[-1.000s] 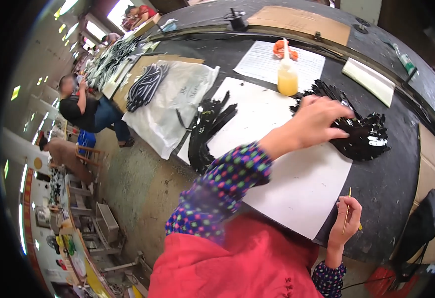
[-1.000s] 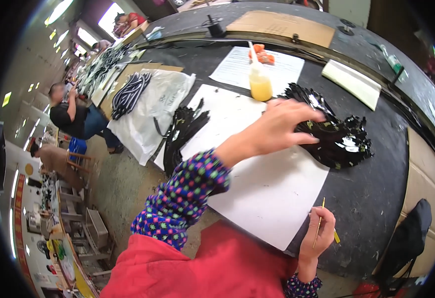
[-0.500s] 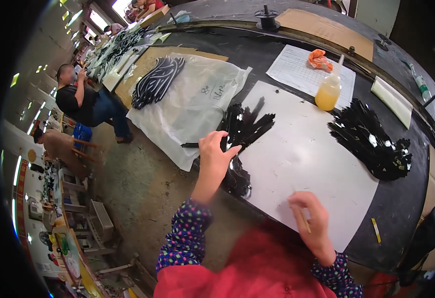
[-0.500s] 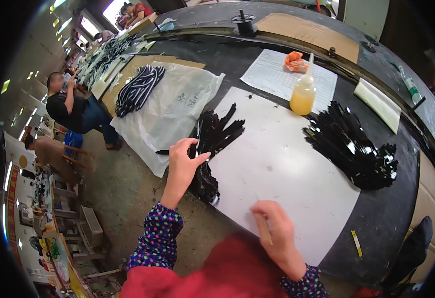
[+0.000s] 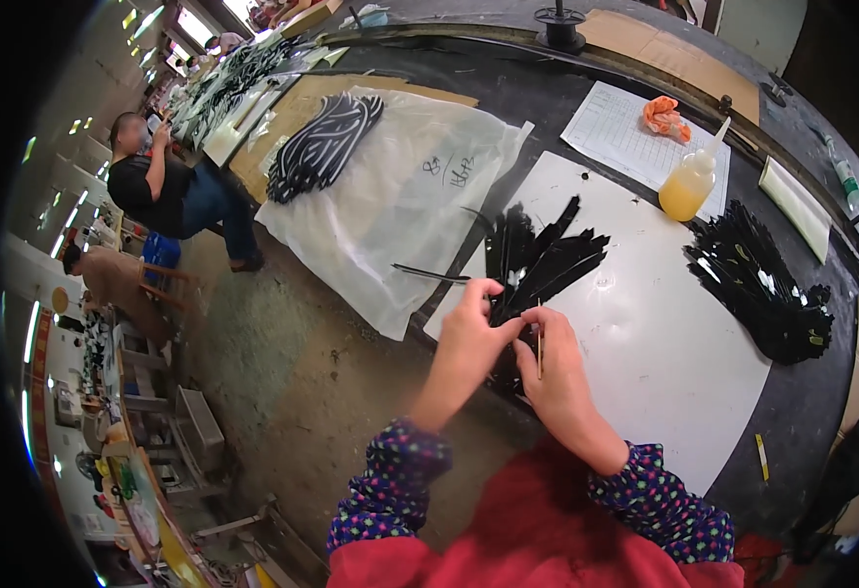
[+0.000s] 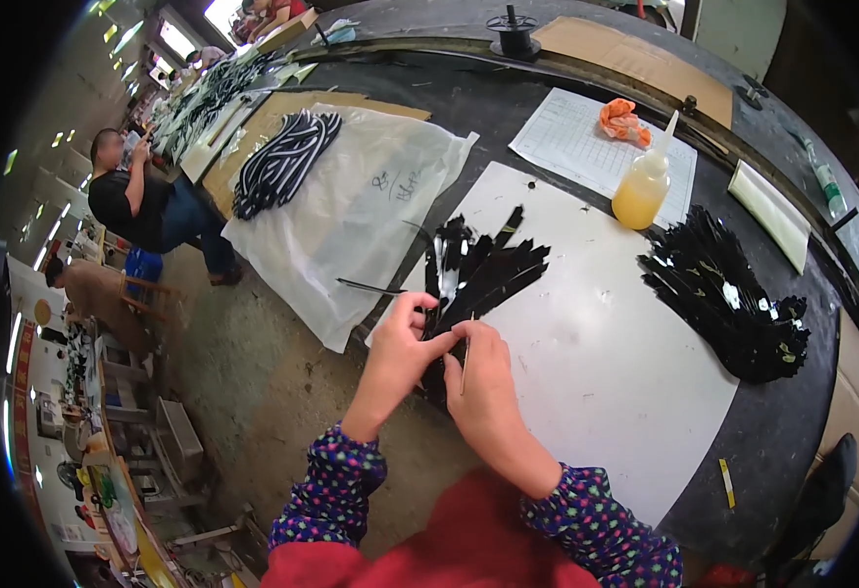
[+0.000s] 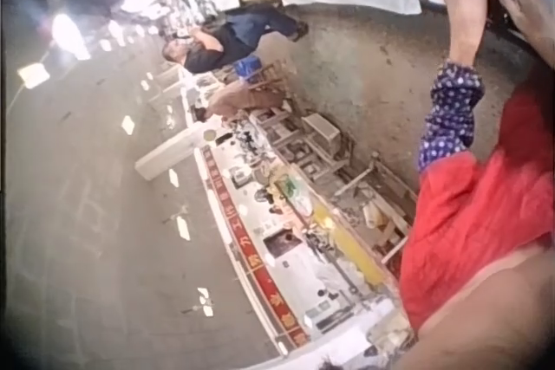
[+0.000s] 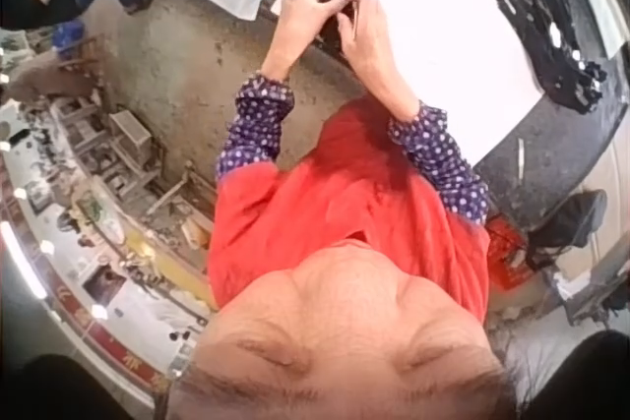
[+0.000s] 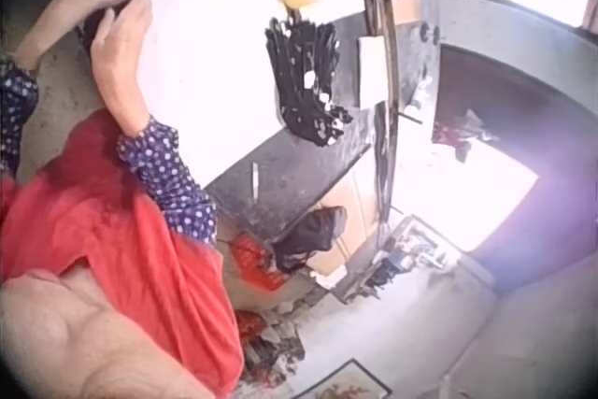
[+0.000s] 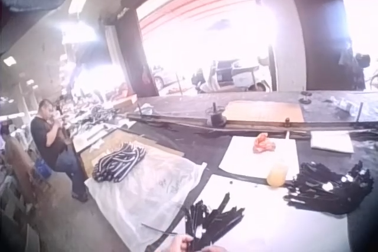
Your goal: Applying glue to black shoe upper components using a small brush applicator.
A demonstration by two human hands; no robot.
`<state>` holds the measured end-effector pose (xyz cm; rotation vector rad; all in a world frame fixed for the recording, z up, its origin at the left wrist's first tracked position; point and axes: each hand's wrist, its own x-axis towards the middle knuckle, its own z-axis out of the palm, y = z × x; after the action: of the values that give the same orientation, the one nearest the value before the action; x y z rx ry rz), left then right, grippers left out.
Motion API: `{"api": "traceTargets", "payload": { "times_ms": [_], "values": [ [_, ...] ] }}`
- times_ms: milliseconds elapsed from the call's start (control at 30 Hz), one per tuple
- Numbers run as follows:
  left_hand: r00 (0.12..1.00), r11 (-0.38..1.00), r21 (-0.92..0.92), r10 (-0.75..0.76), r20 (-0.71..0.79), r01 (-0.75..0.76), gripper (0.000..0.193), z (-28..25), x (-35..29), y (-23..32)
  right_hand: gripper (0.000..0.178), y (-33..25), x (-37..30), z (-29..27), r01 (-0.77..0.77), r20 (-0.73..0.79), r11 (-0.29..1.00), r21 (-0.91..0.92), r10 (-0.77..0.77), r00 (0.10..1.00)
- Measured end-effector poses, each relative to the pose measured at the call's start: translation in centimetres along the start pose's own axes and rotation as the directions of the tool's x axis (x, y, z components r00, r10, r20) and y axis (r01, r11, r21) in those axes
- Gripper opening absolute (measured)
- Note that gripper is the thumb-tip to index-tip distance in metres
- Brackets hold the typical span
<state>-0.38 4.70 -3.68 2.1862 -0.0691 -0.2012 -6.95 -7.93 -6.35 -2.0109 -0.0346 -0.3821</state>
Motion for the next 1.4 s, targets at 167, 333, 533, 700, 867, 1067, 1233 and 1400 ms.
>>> {"api": "traceTargets", "payload": {
  "times_ms": [167, 333, 533, 700, 867, 1067, 1233, 1400],
  "values": [
    [0.994, 0.994, -0.061, 0.091, 0.057, -0.088, 0.037, 0.7, -1.7, -0.3, 0.039, -0.3, -2.6, -2.1, -0.151, 0.082, 0.98, 0.128, 0.141, 0.987],
    [0.916, 0.926, 0.129, 0.372, -0.152, -0.355, 0.02, 1.9, -2.1, -0.8, 0.038, 0.2, -3.2, -2.5, 0.061, 0.005, 0.998, 0.02, -0.061, 0.998],
    [0.953, 0.946, 0.321, 0.064, -0.296, 0.036, 0.029, 0.0, -0.9, -1.5, 0.03, 2.7, -4.9, -3.3, 0.031, -0.08, 0.998, 0.045, -0.028, 0.996],
    [0.942, 0.938, 0.308, 0.235, -0.238, -0.156, 0.023, 0.4, 1.1, -2.7, 0.025, 2.6, -4.9, -3.2, 0.136, -0.128, 0.991, 0.018, -0.132, 0.983],
    [0.979, 0.977, 0.115, 0.187, -0.077, -0.178, 0.031, 0.3, 1.0, -0.5, 0.026, 2.5, -5.1, -3.2, 0.152, -0.141, 0.988, 0.007, -0.149, 0.979],
    [0.984, 1.0, 0.009, -0.022, 0.179, 0.021, 0.031, 0.3, 2.8, -0.9, 0.033, 1.2, -4.7, -2.5, 0.259, -0.083, 0.966, 0.021, -0.257, 0.963],
    [0.995, 0.988, 0.118, 0.095, 0.025, -0.097, 0.033, 0.0, 2.1, -1.1, 0.035, 1.6, -4.7, -1.2, 0.38, 0.178, 0.866, -0.325, -0.339, 0.924],
    [0.982, 0.967, 0.216, 0.162, -0.1, -0.137, 0.031, 0.0, 1.5, -0.3, 0.033, 1.4, -4.7, -0.9, 0.383, 0.134, 0.848, -0.366, -0.359, 0.924]
  ]
}}
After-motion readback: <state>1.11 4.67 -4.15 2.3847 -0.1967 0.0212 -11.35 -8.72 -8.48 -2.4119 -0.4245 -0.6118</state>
